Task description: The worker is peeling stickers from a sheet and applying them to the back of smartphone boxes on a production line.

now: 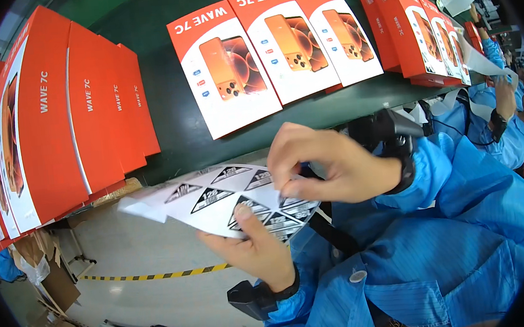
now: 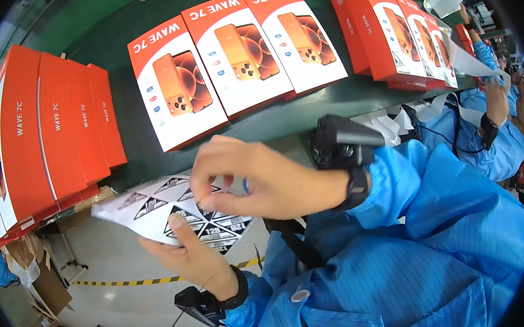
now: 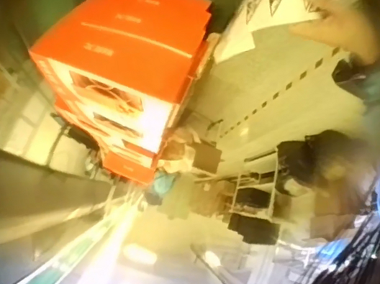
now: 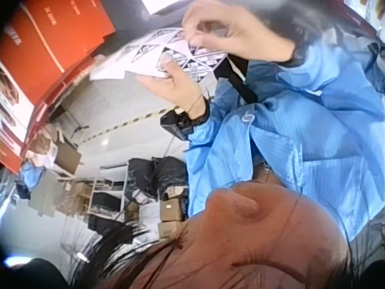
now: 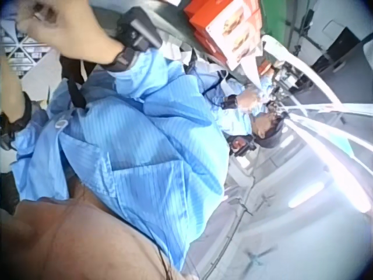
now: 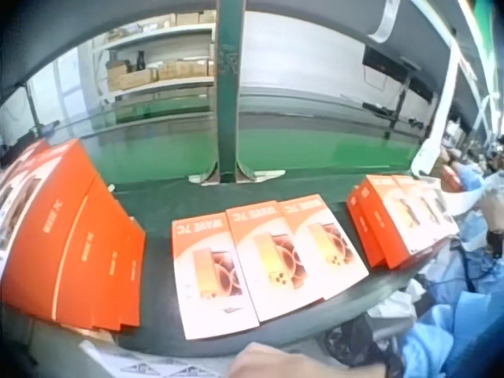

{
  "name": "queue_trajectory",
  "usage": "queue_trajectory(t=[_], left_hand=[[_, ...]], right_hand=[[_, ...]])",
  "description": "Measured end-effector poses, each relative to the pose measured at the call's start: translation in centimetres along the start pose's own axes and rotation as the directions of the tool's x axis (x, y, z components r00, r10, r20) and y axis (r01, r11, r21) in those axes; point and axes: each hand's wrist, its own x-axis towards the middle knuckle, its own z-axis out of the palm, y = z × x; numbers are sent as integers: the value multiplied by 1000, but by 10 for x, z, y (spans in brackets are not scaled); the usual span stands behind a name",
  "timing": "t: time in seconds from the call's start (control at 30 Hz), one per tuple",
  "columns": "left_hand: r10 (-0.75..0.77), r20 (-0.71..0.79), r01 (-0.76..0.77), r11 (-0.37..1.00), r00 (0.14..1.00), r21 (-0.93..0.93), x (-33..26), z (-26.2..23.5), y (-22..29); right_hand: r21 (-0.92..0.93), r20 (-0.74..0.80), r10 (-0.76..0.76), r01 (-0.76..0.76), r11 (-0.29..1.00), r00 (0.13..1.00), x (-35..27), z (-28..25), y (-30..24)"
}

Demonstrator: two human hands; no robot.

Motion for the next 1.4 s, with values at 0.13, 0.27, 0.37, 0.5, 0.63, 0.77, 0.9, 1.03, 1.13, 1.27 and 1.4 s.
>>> queue_trajectory(t=[0.13, 0.27, 0.37, 0.5, 0.63, 0.77, 0.9, 1.03, 1.13, 1.27, 1.4], left_hand=[[-55, -24, 57, 996, 998, 67, 12, -17, -16], [-106, 69, 93, 980, 992, 175, 8, -24, -40], [-154, 93, 139, 979, 984, 148, 4, -22, -55], [-252, 138, 247, 968, 958, 52, 3, -21, -58], [-298, 159, 299, 954, 941, 15, 4, -19, -61], [-302, 154, 302, 953, 941, 25, 3, -20, -63], [-294, 172, 294, 955, 940, 30, 4, -19, -63], [-311, 172, 320, 947, 935, -23, 4, -17, -59], [-302, 173, 309, 951, 938, -16, 4, -17, -62], [-293, 170, 295, 955, 941, 14, 4, -18, -67], [-306, 178, 311, 950, 935, -2, 4, -16, -67]], right_hand=[[202, -88, 37, -18, 979, 995, 35, -27, -1], [12, -4, 87, -87, 996, 996, 76, -22, 41], [-109, 38, 138, -133, 985, 990, 79, -13, 43], [-252, 43, 90, -77, 965, 995, 83, -6, 45], [-230, -5, 91, -90, 969, 996, 86, -2, 44], [-222, 1, 131, -127, 967, 991, 84, -1, 42], [-265, -2, 97, -94, 960, 995, 84, -2, 43], [-283, -11, 106, -105, 953, 994, 84, -2, 44], [-295, 8, 115, -108, 949, 993, 85, -3, 43], [-229, 36, 118, -107, 968, 992, 85, -5, 44], [-238, 51, 84, -69, 969, 995, 84, -3, 48]])
